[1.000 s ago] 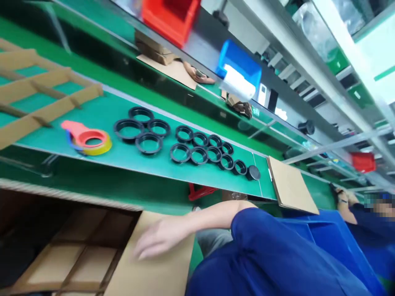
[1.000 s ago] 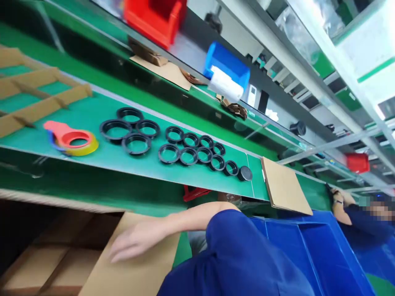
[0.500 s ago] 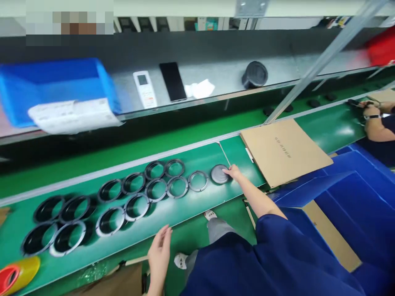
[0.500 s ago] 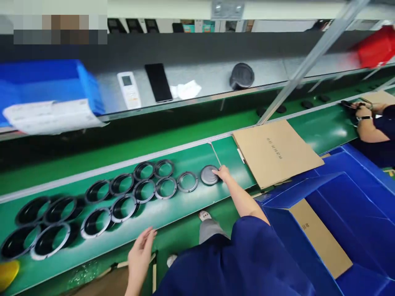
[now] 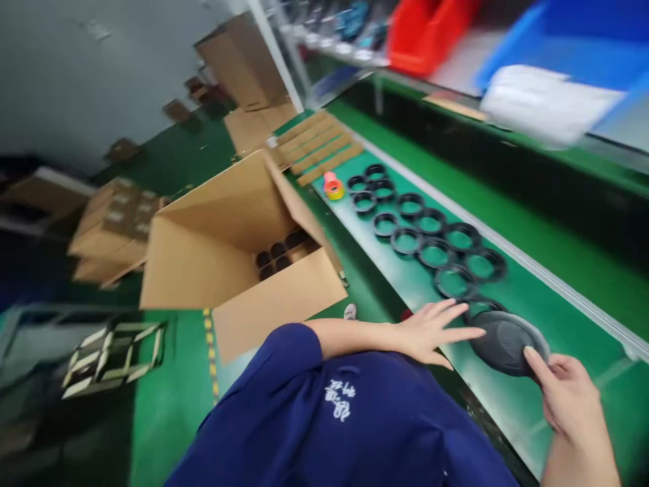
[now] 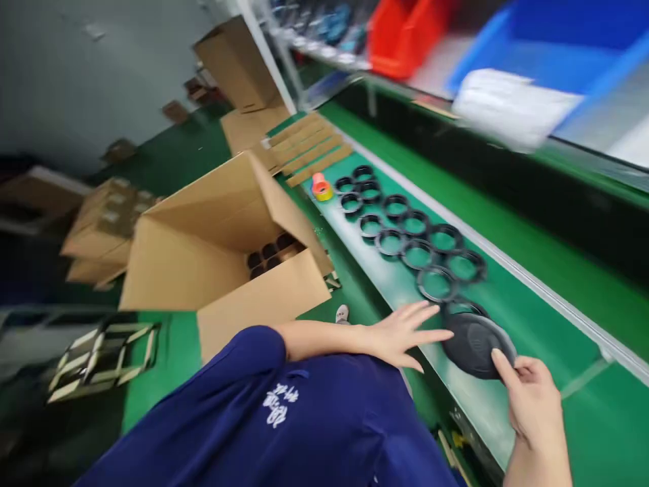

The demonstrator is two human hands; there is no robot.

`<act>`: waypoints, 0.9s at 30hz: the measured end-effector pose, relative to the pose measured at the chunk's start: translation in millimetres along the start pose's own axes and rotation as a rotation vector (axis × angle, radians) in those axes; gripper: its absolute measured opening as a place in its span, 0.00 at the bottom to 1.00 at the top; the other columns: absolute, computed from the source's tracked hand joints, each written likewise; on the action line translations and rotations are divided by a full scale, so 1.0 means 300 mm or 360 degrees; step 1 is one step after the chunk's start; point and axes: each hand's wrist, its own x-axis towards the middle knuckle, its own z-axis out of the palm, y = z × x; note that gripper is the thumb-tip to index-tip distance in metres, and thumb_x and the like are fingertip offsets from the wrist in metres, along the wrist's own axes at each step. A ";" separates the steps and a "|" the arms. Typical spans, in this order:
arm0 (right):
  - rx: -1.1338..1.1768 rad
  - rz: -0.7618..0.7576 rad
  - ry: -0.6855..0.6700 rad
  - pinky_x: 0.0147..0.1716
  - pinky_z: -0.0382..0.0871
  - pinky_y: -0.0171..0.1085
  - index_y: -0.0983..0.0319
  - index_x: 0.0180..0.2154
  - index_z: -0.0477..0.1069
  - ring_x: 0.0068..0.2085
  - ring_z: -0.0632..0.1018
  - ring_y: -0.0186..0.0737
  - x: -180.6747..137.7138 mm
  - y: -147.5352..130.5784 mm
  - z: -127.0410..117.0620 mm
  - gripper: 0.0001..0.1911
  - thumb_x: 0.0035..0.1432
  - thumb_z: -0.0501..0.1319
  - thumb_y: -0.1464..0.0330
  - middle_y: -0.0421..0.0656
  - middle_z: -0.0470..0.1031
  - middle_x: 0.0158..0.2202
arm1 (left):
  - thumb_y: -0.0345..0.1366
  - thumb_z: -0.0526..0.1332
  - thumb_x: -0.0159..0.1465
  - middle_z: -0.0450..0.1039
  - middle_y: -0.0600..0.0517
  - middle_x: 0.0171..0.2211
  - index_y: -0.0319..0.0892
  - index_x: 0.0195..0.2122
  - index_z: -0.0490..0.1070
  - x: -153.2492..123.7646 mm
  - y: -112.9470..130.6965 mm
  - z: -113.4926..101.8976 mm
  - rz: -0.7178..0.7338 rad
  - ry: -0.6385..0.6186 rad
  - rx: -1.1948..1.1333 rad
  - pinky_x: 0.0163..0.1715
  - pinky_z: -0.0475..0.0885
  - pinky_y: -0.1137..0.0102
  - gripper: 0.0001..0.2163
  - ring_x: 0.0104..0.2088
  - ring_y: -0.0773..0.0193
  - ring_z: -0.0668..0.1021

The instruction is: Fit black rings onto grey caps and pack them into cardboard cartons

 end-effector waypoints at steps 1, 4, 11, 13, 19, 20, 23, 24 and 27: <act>-0.0014 -0.0012 -0.0209 0.23 0.64 0.44 0.52 0.27 0.66 0.22 0.69 0.41 0.005 -0.047 0.117 0.25 0.41 0.75 0.45 0.39 0.67 0.23 | 0.52 0.67 0.62 0.33 0.43 0.77 0.51 0.75 0.52 -0.032 -0.017 -0.033 -0.0026 0.0036 0.0116 0.69 0.55 0.43 0.42 0.76 0.38 0.41; -0.0038 -0.0090 -0.0858 0.30 0.70 0.42 0.55 0.28 0.66 0.28 0.73 0.42 -0.071 -0.213 0.487 0.29 0.38 0.75 0.43 0.40 0.71 0.27 | 0.47 0.71 0.58 0.28 0.42 0.77 0.55 0.75 0.49 -0.191 -0.078 -0.144 -0.0326 0.0142 0.0319 0.62 0.58 0.33 0.46 0.74 0.30 0.38; -0.0194 -0.0459 -0.1661 0.36 0.73 0.39 0.57 0.36 0.65 0.33 0.75 0.40 -0.309 -0.438 1.182 0.23 0.62 0.61 0.45 0.40 0.73 0.33 | 0.43 0.73 0.52 0.43 0.38 0.74 0.55 0.73 0.54 -0.786 -0.340 -0.355 -0.0977 0.0619 0.0075 0.63 0.62 0.39 0.47 0.71 0.31 0.54; -0.0269 -0.0642 -0.1870 0.48 0.75 0.45 0.58 0.50 0.67 0.47 0.80 0.45 -0.360 -0.465 1.389 0.24 0.69 0.52 0.46 0.48 0.77 0.48 | 0.45 0.73 0.52 0.49 0.39 0.70 0.54 0.73 0.54 -0.974 -0.473 -0.399 -0.1329 0.0928 -0.0051 0.66 0.61 0.45 0.48 0.68 0.37 0.59; -0.1697 -0.1636 -0.2230 0.69 0.52 0.61 0.63 0.64 0.65 0.70 0.62 0.61 -0.437 -0.455 1.952 0.39 0.55 0.73 0.58 0.58 0.65 0.67 | 0.49 0.75 0.51 0.42 0.38 0.72 0.52 0.75 0.46 -1.415 -1.101 -0.403 -0.2442 0.1174 -0.0265 0.67 0.59 0.46 0.54 0.70 0.34 0.54; -0.1938 -0.1669 -0.2289 0.67 0.56 0.59 0.62 0.60 0.68 0.66 0.67 0.60 -0.437 -0.442 2.002 0.37 0.52 0.75 0.60 0.56 0.70 0.63 | 0.49 0.75 0.52 0.42 0.37 0.72 0.53 0.75 0.47 -1.451 -1.213 -0.379 -0.2507 0.1112 -0.0304 0.66 0.59 0.46 0.54 0.70 0.33 0.54; -0.2219 -0.1738 -0.2345 0.54 0.69 0.47 0.60 0.48 0.74 0.51 0.77 0.52 -0.428 -0.396 2.057 0.22 0.54 0.75 0.63 0.48 0.78 0.47 | 0.48 0.76 0.51 0.41 0.35 0.73 0.54 0.75 0.46 -1.485 -1.503 -0.280 -0.2588 0.0915 -0.0390 0.65 0.59 0.43 0.55 0.71 0.32 0.53; -0.2200 -0.1781 -0.2307 0.50 0.70 0.45 0.59 0.46 0.74 0.48 0.78 0.50 -0.425 -0.382 2.052 0.19 0.55 0.75 0.63 0.47 0.78 0.44 | 0.48 0.77 0.51 0.41 0.35 0.73 0.54 0.75 0.46 -1.477 -1.581 -0.243 -0.2593 0.0859 -0.0400 0.65 0.59 0.43 0.55 0.71 0.32 0.53; -0.2034 -0.1845 -0.2201 0.46 0.71 0.43 0.59 0.44 0.73 0.46 0.78 0.48 -0.420 -0.352 2.015 0.17 0.56 0.75 0.65 0.44 0.78 0.43 | 0.48 0.76 0.52 0.41 0.35 0.74 0.53 0.75 0.46 -1.432 -1.767 -0.137 -0.2593 0.0765 -0.0384 0.66 0.56 0.43 0.54 0.72 0.32 0.52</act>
